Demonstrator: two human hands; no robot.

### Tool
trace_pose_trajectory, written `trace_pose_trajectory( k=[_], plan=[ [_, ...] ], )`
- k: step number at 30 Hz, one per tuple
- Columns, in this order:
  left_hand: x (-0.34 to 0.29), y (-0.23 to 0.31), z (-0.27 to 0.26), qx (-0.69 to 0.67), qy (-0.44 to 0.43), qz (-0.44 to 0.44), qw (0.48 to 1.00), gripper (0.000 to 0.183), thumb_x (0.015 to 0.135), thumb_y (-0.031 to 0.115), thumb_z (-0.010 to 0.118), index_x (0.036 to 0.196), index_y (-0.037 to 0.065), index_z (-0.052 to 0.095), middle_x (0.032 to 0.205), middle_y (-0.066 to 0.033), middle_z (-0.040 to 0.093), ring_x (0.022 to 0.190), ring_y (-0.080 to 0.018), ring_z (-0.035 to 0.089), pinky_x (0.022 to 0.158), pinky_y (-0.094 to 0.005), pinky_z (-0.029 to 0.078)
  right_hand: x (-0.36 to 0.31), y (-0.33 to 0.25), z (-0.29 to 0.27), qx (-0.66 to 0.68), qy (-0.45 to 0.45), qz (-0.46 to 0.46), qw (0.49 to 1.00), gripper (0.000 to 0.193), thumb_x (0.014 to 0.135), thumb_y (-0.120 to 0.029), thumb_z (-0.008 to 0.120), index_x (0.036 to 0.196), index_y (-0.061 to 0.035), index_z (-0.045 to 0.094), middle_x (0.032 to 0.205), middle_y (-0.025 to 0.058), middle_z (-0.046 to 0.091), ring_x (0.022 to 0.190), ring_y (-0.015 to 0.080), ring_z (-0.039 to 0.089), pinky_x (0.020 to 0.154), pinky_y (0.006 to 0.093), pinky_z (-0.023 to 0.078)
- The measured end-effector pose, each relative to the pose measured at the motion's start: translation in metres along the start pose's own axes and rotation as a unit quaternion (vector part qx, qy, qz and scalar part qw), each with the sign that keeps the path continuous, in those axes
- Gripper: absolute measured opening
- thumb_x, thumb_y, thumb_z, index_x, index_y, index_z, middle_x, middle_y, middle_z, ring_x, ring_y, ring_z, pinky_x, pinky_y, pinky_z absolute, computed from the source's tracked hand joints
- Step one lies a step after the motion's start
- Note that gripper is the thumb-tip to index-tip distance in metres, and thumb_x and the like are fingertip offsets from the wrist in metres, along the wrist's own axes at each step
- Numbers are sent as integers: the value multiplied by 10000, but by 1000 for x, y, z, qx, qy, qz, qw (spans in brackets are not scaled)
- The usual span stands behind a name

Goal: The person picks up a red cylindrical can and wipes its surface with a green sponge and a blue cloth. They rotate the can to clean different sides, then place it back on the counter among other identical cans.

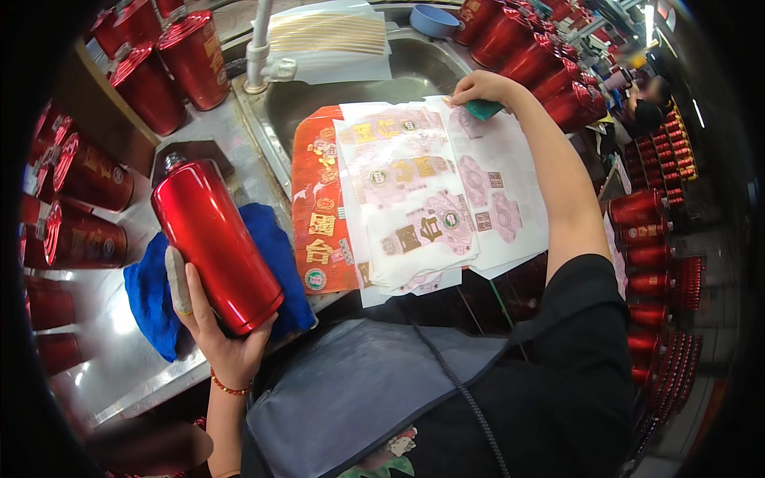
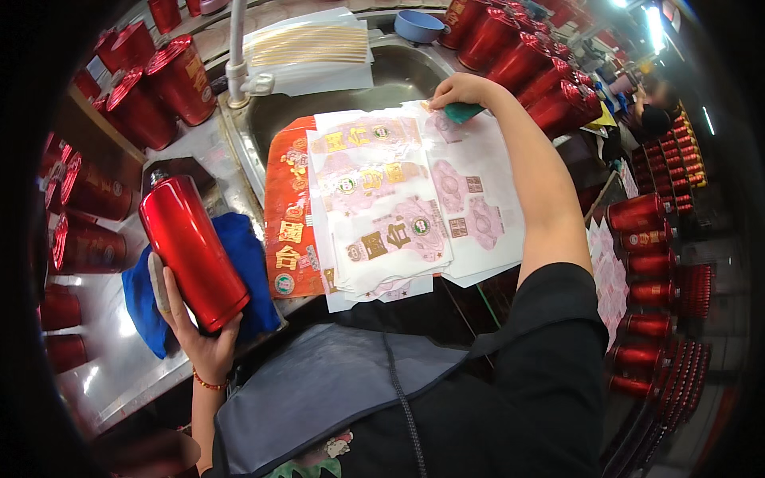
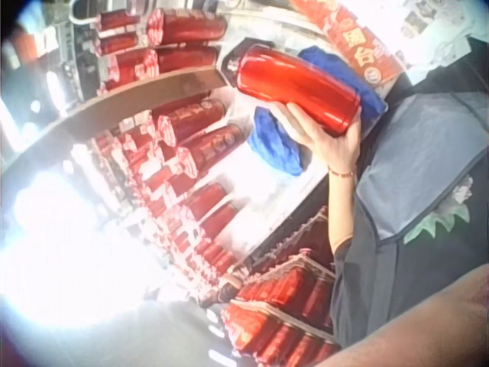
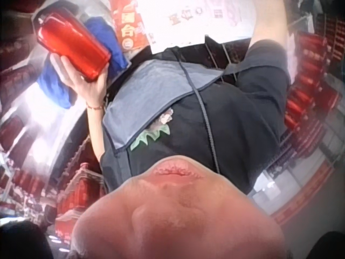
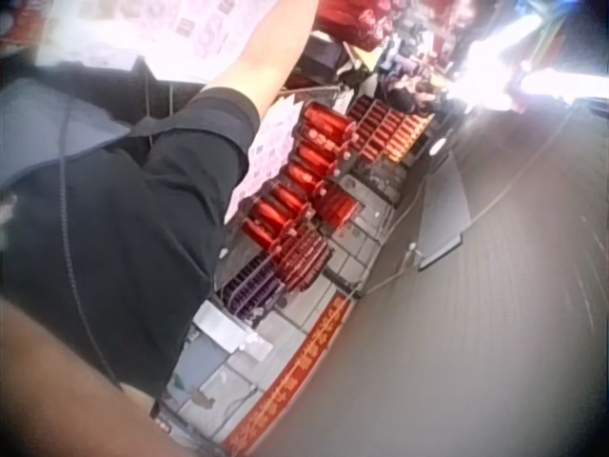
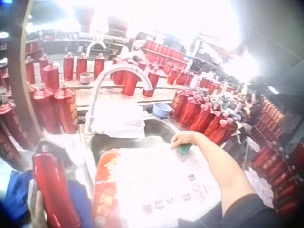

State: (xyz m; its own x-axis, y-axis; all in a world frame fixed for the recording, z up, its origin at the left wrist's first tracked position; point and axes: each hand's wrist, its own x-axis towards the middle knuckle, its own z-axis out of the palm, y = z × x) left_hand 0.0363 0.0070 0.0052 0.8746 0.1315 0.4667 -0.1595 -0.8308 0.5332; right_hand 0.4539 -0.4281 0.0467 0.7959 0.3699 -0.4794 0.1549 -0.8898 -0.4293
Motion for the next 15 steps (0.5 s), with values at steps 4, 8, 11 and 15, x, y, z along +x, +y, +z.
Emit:
trace_pose_trajectory(
  k=[4,8,11,15],
  plan=[
    [0,9,-4,58,-16,2,998,1231,639,330,965,1598,10,264,1616,-235,285,1466,-441,304,1195,-493,296,6,16,-7,-16,82,-77,994,220,883,-228,764,908,-10,757,780,14,696,727,87,612,680,267,482],
    [16,28,-8,119,-20,49,992,1037,683,311,936,1536,22,421,1597,-240,333,1459,-452,314,1181,-522,317,-21,-35,-7,-61,178,-154,970,200,955,-202,704,980,-4,700,741,7,658,697,68,607,638,243,469],
    [27,32,-11,101,-22,49,993,956,726,290,896,1524,21,443,1608,-218,341,1458,-449,328,1180,-517,332,-57,-82,11,-35,255,-208,944,184,976,-197,676,1003,-16,689,698,33,647,650,78,587,624,254,462],
    [9,15,-2,8,12,12,1000,1184,701,315,929,1594,-30,233,1601,-303,296,1446,-487,352,1162,-509,364,-110,-159,45,-12,279,-256,925,151,984,-169,661,1020,-23,678,643,46,633,608,69,565,592,250,430]
  ],
)
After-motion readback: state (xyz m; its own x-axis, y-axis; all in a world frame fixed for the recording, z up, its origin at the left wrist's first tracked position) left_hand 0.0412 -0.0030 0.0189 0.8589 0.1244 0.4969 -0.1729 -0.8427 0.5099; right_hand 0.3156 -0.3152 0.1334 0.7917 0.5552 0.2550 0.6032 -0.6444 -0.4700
